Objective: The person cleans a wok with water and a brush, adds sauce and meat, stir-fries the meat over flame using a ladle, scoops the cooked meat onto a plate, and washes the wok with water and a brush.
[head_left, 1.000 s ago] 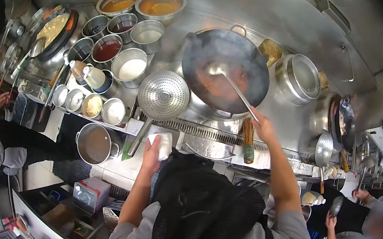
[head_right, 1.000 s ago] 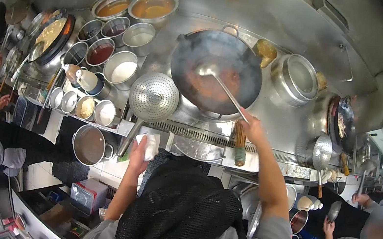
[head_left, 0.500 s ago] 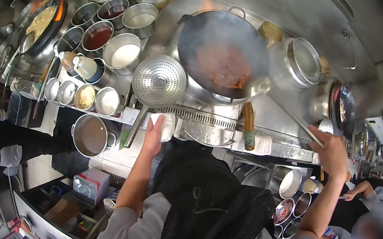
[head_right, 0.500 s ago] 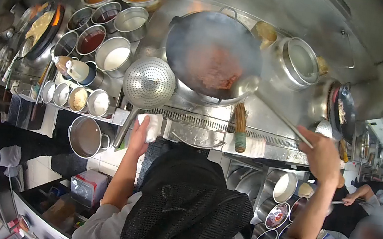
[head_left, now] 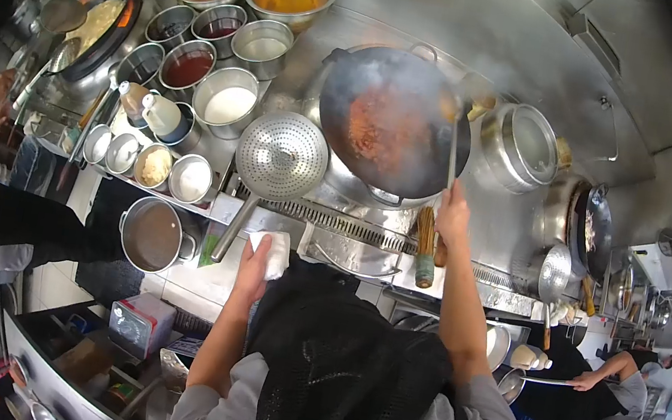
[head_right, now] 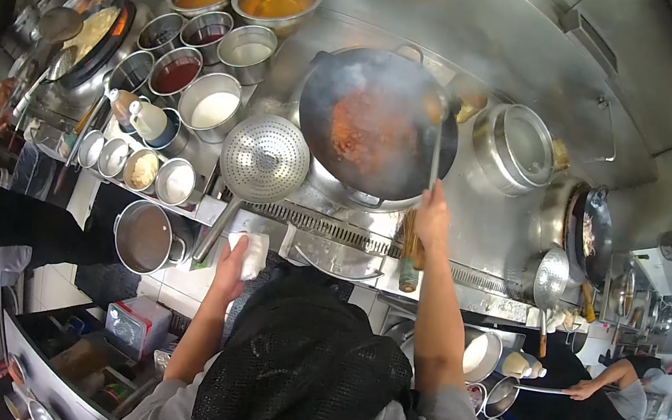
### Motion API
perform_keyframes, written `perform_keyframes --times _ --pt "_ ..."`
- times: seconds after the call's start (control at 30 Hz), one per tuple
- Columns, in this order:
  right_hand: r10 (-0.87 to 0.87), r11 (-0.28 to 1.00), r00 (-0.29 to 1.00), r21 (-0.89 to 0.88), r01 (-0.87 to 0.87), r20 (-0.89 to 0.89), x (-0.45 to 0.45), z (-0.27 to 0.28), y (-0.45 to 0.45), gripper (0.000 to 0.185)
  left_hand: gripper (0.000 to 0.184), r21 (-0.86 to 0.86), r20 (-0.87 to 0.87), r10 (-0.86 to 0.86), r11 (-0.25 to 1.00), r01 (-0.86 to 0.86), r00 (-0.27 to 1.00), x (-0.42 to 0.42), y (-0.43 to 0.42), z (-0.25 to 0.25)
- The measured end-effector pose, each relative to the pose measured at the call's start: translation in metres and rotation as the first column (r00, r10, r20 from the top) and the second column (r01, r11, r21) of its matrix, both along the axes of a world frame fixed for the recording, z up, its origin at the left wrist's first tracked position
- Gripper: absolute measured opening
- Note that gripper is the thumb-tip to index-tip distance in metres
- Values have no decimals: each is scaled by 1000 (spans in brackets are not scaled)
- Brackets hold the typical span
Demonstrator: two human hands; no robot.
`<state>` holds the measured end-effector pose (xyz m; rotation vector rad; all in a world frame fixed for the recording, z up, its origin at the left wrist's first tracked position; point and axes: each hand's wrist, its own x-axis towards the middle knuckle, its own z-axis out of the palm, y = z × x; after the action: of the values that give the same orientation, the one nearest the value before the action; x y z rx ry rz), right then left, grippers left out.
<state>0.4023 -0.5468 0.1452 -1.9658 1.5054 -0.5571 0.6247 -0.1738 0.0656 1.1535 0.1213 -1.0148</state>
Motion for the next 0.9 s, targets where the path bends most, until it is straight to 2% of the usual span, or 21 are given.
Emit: perform_keyframes --times 0.03,0.1,0.13,0.2,0.23,0.27,0.33,0.37,0.4,0.47,0.57,0.67,0.7,0.77,0.83,0.9 --pt "-1 1000 1000 1 1 4 9 -1 8 51 37 -3 3 10 1000 -10 1000 0 2 3" --pt "104 978 993 174 -112 56 26 3 20 52 36 -9 8 25 1000 -25 1000 3 4 5" --pt "110 978 992 174 -119 60 23 10 23 52 35 -8 5 11 1000 -11 1000 6 5 6" --pt "101 874 930 416 -252 353 8 32 36 54 34 -2 -3 16 1000 -16 1000 12 7 4" --pt "60 866 923 441 -238 380 3 45 50 55 34 -6 18 41 999 -41 999 15 6 1" --pt "66 858 926 453 -243 373 0 61 66 55 35 -6 37 63 998 -62 997 17 6 -1" --pt "136 914 970 352 -202 203 -3 83 92 55 36 -26 30 102 995 -101 994 19 4 0" --pt "177 902 981 388 -193 76 -10 81 92 53 36 -48 28 105 994 -103 994 21 4 -3" --pt "167 902 983 391 -184 77 -18 67 87 53 36 -73 26 104 992 -102 994 23 2 -6" --pt "437 898 893 112 -425 -106 -36 33 79 51 37 -61 16 90 994 -89 996 24 -3 -6" --pt "343 917 937 238 -319 -64 -37 75 80 49 40 -30 23 36 999 -35 999 24 -13 -4" --pt "155 879 970 475 -49 -188 -26 134 109 47 42 -20 37 -10 1000 10 999 24 -20 1" --pt "227 920 963 356 -163 -147 -43 113 109 46 43 -15 29 9 1000 -8 1000 23 -23 6" --pt "348 926 917 224 -304 -196 -58 82 110 46 44 -37 19 43 998 -43 999 21 -28 -1" --pt "309 933 932 250 -259 -189 -52 81 111 46 45 -39 18 1 999 -1 1000 20 -28 -5" --pt "296 926 942 290 -242 -157 -51 103 107 46 45 -37 20 -26 999 27 999 18 -27 -8"
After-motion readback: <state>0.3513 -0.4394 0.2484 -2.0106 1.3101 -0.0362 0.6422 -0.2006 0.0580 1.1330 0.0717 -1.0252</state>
